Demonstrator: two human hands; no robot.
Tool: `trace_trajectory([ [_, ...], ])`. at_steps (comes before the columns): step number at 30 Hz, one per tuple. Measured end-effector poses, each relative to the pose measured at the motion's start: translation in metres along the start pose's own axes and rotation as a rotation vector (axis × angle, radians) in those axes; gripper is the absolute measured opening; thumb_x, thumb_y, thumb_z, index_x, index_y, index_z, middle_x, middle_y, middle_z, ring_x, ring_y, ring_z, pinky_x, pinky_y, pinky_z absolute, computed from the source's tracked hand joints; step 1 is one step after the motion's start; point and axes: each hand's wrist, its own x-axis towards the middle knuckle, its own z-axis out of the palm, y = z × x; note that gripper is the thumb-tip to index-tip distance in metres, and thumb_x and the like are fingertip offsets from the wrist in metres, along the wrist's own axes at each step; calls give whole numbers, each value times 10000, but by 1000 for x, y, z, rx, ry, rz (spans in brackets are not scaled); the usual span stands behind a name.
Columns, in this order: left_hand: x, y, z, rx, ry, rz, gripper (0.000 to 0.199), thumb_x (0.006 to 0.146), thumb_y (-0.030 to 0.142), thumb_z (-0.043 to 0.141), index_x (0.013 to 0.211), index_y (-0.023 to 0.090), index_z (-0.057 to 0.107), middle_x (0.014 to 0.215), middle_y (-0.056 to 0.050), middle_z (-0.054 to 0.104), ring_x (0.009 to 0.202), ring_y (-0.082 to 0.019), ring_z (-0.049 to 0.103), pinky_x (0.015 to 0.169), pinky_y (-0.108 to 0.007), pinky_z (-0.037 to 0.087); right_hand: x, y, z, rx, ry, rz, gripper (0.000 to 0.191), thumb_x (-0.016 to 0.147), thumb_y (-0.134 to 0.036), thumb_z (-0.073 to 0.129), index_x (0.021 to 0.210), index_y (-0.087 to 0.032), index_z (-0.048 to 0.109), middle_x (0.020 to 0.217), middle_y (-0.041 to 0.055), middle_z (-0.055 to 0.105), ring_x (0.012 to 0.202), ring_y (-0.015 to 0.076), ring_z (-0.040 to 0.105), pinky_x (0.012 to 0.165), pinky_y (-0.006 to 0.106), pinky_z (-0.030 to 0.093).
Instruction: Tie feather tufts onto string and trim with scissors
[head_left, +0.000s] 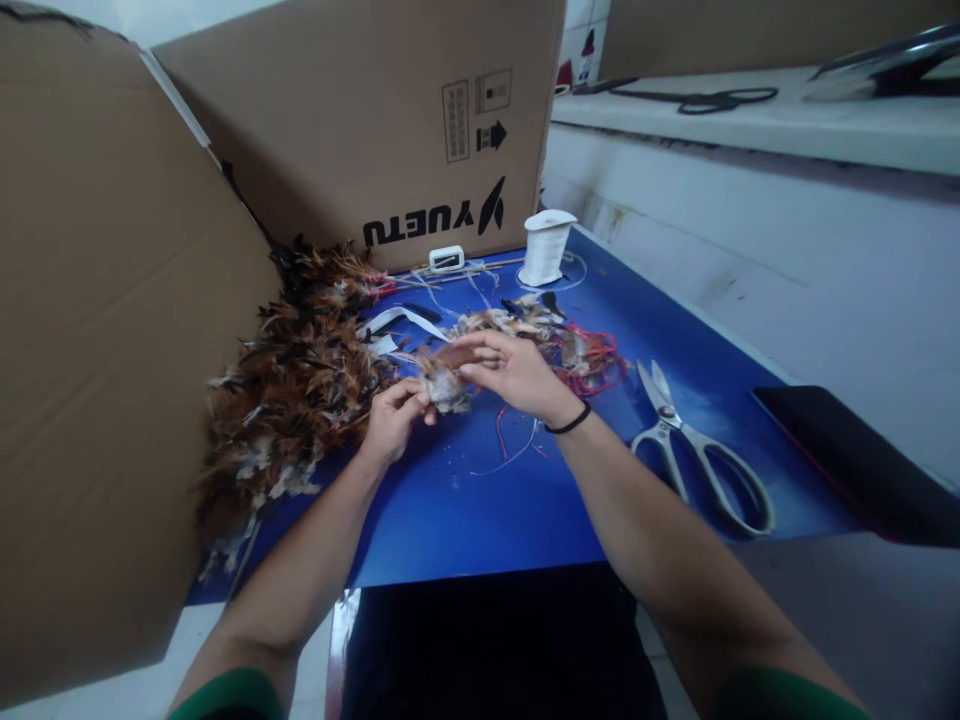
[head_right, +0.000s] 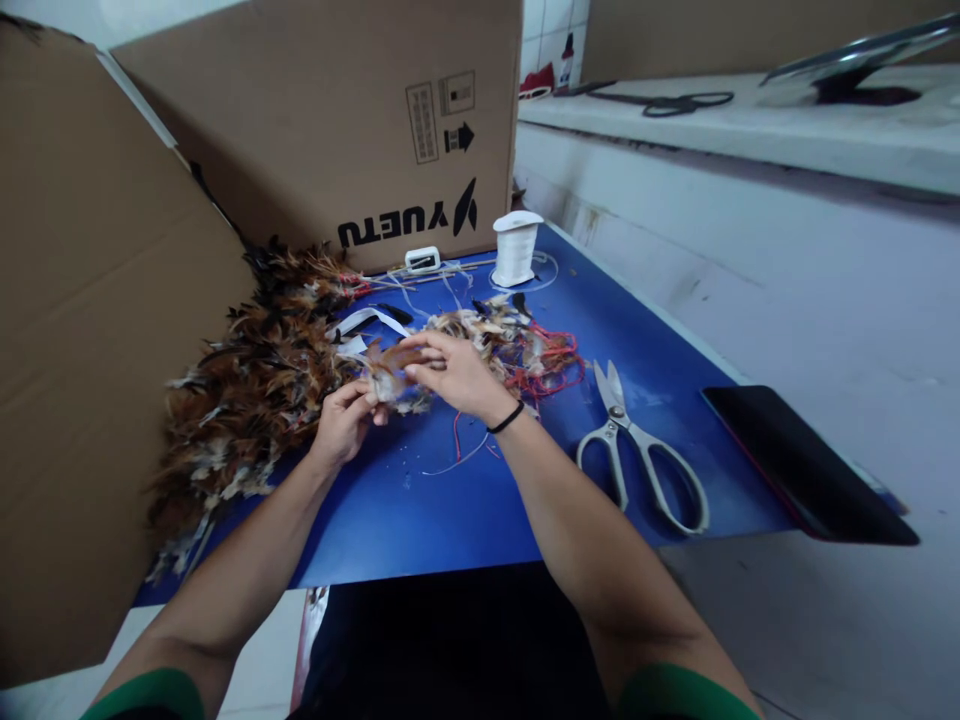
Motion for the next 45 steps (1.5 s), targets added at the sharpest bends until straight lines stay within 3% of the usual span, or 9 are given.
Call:
trace_trajectory([
  [7,5,10,-2,-375,73,-198,219,704,293,695,686,159,523,653,8,604,446,-45,452,488,-228,424,1,-6,-11,29,254,-46,293,749,-286,661,1009,-157,621,993,84,684,821,141,646,659,268,519],
  [12,7,13,-3,-561,131,-304,217,641,219,725,658,152,519,681,-1,625,450,-26,434,478,-184,393,4,0,-19,-80,376,-113,147,796,-291,603,832,-154,640,727,23,659,670,122,603,617,268,487],
  [18,8,10,-2,-595,143,-332,163,640,157,689,632,154,526,674,-3,622,452,-25,421,472,-166,375,3,-8,-36,-282,430,-185,223,719,-142,606,937,-164,651,946,43,668,817,141,592,709,291,481],
  [21,9,8,-1,-581,133,-343,144,637,149,679,624,154,536,663,-1,621,450,-30,425,467,-169,376,-9,-22,-44,-450,358,-167,170,763,-159,576,901,-158,674,868,33,678,769,136,586,712,292,458],
  [24,9,6,0,-579,127,-342,139,641,140,670,617,153,533,659,-5,625,452,-31,433,474,-169,383,-24,-26,-48,-654,148,-139,159,768,-115,558,841,-162,691,811,19,682,723,123,578,713,282,434],
  [28,9,5,1,-577,135,-355,107,659,133,653,652,157,550,659,-5,627,454,-34,443,481,-173,393,-38,-3,-45,-924,-179,-117,214,766,-38,534,846,-143,702,857,61,675,832,155,584,797,298,424],
  [31,8,5,2,-583,133,-356,101,669,131,644,648,155,548,661,-7,630,454,-37,447,486,-179,402,-41,18,-37,-1087,-299,-90,218,759,-40,569,901,-136,703,910,88,653,928,195,549,856,335,394],
  [39,8,5,4,-596,137,-356,79,657,156,664,658,149,585,659,-1,628,477,-47,480,486,-182,418,-40,34,-19,-1221,-385,-92,150,847,-143,476,779,-138,609,894,77,571,877,183,457,805,328,321],
  [45,9,3,3,-580,162,-362,114,633,196,695,651,142,596,643,-2,624,499,-58,512,510,-194,454,-38,25,-14,-1051,-199,-58,83,766,-101,471,753,-144,541,760,50,550,728,142,472,725,285,360],
])
